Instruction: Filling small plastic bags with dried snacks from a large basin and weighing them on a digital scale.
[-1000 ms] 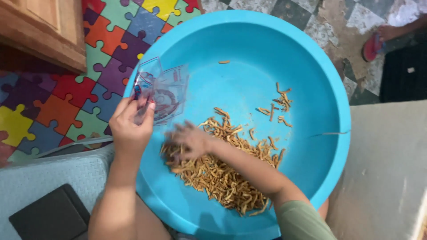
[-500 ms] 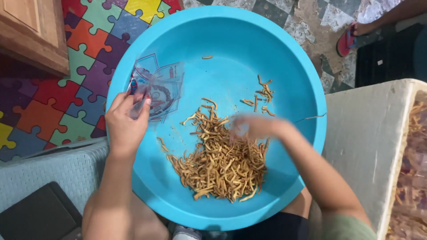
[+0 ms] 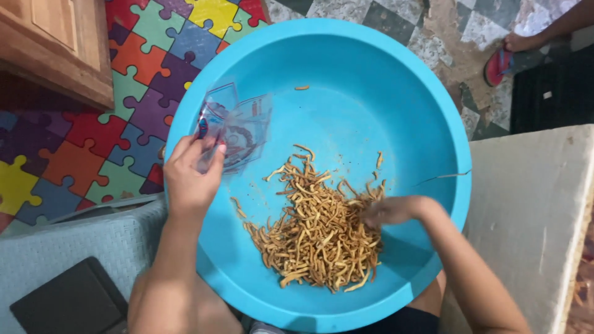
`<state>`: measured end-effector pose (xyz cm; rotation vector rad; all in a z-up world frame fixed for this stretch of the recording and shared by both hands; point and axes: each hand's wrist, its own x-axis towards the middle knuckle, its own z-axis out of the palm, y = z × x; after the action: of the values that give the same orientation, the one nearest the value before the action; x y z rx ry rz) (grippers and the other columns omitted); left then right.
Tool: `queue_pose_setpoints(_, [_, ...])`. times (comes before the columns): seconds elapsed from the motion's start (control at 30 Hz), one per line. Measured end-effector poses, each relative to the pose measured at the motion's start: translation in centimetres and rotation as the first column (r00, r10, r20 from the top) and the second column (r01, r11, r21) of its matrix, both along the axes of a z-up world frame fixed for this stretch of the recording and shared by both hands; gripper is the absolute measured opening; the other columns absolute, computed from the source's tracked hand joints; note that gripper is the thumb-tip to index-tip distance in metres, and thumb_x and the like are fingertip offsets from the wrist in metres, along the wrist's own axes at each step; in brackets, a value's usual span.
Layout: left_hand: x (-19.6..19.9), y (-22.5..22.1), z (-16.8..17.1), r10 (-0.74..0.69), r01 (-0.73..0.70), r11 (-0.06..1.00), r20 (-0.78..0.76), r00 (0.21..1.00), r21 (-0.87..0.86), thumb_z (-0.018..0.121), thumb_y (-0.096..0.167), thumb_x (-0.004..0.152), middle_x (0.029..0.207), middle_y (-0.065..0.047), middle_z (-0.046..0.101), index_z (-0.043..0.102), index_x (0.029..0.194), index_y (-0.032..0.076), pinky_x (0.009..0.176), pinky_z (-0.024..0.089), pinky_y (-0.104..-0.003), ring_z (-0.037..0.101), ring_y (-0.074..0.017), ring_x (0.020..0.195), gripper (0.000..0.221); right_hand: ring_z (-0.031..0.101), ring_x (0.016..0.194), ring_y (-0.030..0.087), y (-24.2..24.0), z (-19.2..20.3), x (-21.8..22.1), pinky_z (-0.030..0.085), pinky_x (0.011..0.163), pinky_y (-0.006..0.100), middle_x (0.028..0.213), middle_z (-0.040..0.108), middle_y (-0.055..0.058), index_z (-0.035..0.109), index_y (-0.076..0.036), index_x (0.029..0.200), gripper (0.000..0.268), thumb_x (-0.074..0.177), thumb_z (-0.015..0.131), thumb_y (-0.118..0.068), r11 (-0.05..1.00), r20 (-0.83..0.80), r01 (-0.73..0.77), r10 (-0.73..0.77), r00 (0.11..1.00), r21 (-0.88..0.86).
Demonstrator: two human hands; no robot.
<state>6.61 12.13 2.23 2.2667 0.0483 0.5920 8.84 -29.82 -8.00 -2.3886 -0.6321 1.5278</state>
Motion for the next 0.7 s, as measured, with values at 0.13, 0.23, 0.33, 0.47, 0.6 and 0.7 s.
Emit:
queue_pose_setpoints(0.13, [-0.3,-0.3,-0.3,0.0,0.0,1.0,-0.056,0.998,-0.005,0.076,0.013,0.078,0.085,-0.004,0.062,0.068,0.086,0.009,0.071,0.052,-0.033,0.065,-0.0269,0.082,0.013,0.059,0.107,0.044,6.5,9.6,3.7,0.05,0.084,0.056,0.114,0.064,0.025,0.065,-0.003,0.116,0.043,0.088,0.043,-0.028,0.984,-0.024,0.172,-0.171,0.985,0.044])
queue_pose_setpoints(0.23, [0.0,0.2,-0.5,0.045,-0.044,0.999,-0.036,0.998,0.018,0.075,0.014,0.079,0.086,-0.008,0.061,0.067,0.087,0.006,0.067,0.052,-0.038,0.064,-0.0321,0.082,0.014,0.056,0.113,0.036,10.9,-2.5,7.0,0.047,0.09,0.049,0.116,0.055,0.017,0.064,-0.027,0.119,0.038,0.088,0.059,-0.048,0.864,0.373,0.177,-0.378,0.847,0.472])
queue_pose_setpoints(0.33, [0.3,0.5,-0.5,0.065,-0.065,0.997,-0.008,0.998,0.036,0.075,0.016,0.08,0.086,-0.009,0.061,0.067,0.087,0.006,0.066,0.051,-0.041,0.063,-0.0344,0.081,0.014,0.052,0.11,0.04,15.5,-9.6,5.5,0.048,0.085,0.049,0.12,0.043,0.017,0.053,-0.036,0.128,0.06,0.074,0.064,-0.062,0.865,0.734,-0.154,-0.297,0.611,0.478])
queue_pose_setpoints(0.47, [0.1,0.8,-0.8,0.069,-0.069,0.998,0.011,0.998,-0.001,0.077,0.017,0.077,0.086,-0.006,0.062,0.069,0.086,0.009,0.068,0.052,-0.036,0.064,-0.0302,0.082,0.014,0.045,0.118,0.043,15.5,-2.6,-1.1,0.048,0.082,0.054,0.122,0.045,0.018,0.051,-0.029,0.128,0.062,0.078,0.055,-0.065,0.886,0.784,-0.332,-0.056,0.618,0.325])
queue_pose_setpoints(0.6, [-0.3,0.3,0.6,0.068,-0.068,0.998,0.033,0.997,0.001,0.077,0.014,0.078,0.085,-0.006,0.062,0.069,0.085,0.009,0.07,0.053,-0.035,0.065,-0.0286,0.08,0.012,0.033,0.129,0.044,13.3,8.9,-1.1,0.038,0.096,0.063,0.139,0.037,0.018,0.059,-0.015,0.121,0.05,0.091,0.047,-0.052,0.921,0.025,-0.247,0.251,0.968,0.303])
queue_pose_setpoints(0.7, [-0.8,-0.2,1.4,0.045,-0.045,0.999,0.01,0.999,0.003,0.076,0.01,0.076,0.084,-0.005,0.062,0.068,0.084,0.009,0.069,0.053,-0.034,0.066,-0.0273,0.079,0.011,0.041,0.117,0.053,11.3,10.4,3.4,0.039,0.09,0.065,0.122,0.05,0.028,0.061,0.0,0.113,0.047,0.082,0.045,-0.032,0.939,-0.17,0.012,0.049,0.984,0.344])
